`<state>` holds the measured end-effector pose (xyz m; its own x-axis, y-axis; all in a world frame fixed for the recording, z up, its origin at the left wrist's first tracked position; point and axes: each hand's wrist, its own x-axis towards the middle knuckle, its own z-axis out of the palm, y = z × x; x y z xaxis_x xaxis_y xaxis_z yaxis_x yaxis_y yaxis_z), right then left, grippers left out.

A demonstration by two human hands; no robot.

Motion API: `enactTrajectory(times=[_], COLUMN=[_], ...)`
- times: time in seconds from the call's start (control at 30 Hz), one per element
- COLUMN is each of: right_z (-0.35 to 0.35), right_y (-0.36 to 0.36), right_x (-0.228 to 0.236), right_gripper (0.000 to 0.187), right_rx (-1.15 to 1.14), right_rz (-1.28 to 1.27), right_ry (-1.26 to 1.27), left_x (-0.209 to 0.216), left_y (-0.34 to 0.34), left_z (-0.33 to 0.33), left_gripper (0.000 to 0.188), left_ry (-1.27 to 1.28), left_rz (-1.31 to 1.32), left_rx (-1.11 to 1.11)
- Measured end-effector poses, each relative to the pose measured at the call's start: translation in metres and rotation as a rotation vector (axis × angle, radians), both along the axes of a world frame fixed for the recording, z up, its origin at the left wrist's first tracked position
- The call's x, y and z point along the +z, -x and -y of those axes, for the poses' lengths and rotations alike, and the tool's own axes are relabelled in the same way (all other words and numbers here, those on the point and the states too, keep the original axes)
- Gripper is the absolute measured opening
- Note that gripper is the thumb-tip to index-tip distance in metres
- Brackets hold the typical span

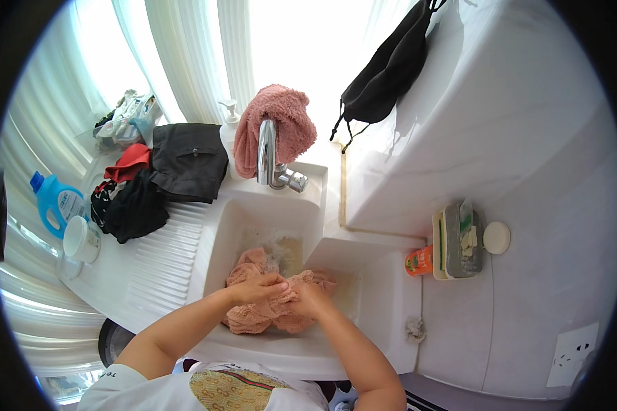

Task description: The person hand-washes a pink cloth in a sink, scrubs the cloth with their hands under running water, and wrings it out.

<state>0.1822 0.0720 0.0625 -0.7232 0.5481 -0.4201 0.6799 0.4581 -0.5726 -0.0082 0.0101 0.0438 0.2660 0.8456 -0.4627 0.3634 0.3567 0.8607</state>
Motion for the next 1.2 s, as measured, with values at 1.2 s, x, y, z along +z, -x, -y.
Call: enactTrajectory(times=[1.2], right_z=[-0.022], right_y=[-0.038], right_x=[-0.053], right_gripper=[0.065], right_rx=[-0.607], right_rz=[-0.906], right_ry=[0.686], left_x=[-0.012], left_y=[0.06], left_z=[0.017], left_gripper=[0.045], left_ry=[0.083], left_rz=[0.787], left_rx=[0.491])
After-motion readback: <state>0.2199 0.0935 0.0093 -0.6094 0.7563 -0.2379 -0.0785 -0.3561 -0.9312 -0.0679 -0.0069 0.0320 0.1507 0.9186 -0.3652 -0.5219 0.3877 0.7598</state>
